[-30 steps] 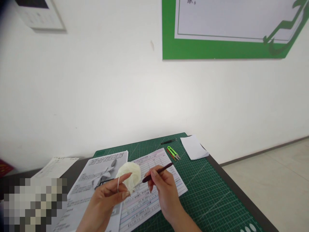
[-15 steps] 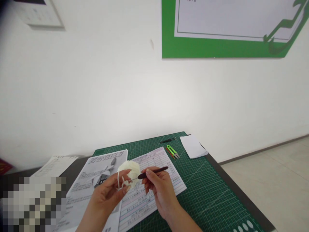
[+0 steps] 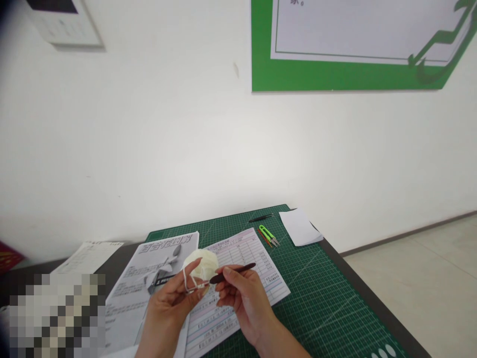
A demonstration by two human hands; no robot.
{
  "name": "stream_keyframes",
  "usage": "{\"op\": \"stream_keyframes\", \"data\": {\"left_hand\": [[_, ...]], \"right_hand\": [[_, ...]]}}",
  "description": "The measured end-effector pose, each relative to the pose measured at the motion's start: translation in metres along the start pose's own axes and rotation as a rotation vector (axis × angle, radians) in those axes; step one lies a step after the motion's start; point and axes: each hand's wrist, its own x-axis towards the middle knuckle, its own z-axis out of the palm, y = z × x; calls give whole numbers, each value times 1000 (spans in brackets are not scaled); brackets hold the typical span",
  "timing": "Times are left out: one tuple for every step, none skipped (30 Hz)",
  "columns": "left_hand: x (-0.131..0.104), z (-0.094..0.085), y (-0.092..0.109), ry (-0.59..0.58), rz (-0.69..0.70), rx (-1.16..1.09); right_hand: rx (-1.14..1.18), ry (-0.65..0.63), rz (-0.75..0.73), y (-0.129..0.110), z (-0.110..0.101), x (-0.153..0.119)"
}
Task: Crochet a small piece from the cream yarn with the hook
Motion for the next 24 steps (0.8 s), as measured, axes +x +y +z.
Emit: {"op": "stream_keyframes", "data": {"left_hand": [[0, 1, -3, 12, 10, -20], [0, 1, -7, 26, 20, -31], [1, 1, -11, 59, 34, -38], [3, 0, -15, 89, 38, -38], [4, -2, -19, 106, 28, -31], [5, -3, -22, 109, 10, -19], [5, -4, -24, 126, 6, -7], [5, -4, -25, 144, 8, 9], [5, -3, -25, 163, 16, 24], [3, -2, -25, 185, 30, 35], [2, -1, -24, 204, 43, 41], [0, 1, -22, 221, 54, 40], [-1, 3, -21, 233, 61, 35], [-3, 5, -19, 240, 63, 29], [-4, 6, -18, 243, 62, 24], [-5, 7, -17, 242, 57, 18], [-5, 8, -16, 230, 44, 9], [-6, 9, -15, 219, 30, -6], [-6, 11, -15, 211, 15, -26], [-6, 12, -15, 206, 0, -51], [-7, 14, -15, 205, -15, -78], [-7, 15, -15, 207, -28, -107], [-7, 17, -15, 211, -39, -135], [-8, 18, -15, 212, -49, -160]], "right_hand": [[5, -1, 6, 1, 0, 0], [9, 0, 7, 1, 0, 0], [9, 3, 5, 2, 0, 0], [8, 5, 2, 2, 0, -1], [5, 8, -5, 2, 0, -1], [3, 8, -13, 2, 0, -1], [1, 9, -24, 2, 0, -1], [-5, 11, -34, 2, 1, -2], [-13, 14, -46, 2, 1, -2], [-26, 18, -58, 3, 2, -3], [-42, 22, -71, 3, 2, -3], [-61, 25, -85, 3, 3, -4], [-80, 29, -101, 3, 3, -4], [-99, 30, -119, 4, 4, -4], [-117, 30, -134, 4, 4, -5], [-128, 30, -146, 4, 5, -4], [-131, 30, -152, 4, 5, -4], [-127, 29, -151, 4, 4, -4], [-112, 29, -140, 4, 4, -3], [-89, 32, -120, 4, 3, -2], [-62, 36, -92, 4, 2, -1], [-36, 42, -59, 4, 0, 0], [-14, 47, -24, 4, -1, 0], [4, 53, 8, 4, -1, 1]]}}
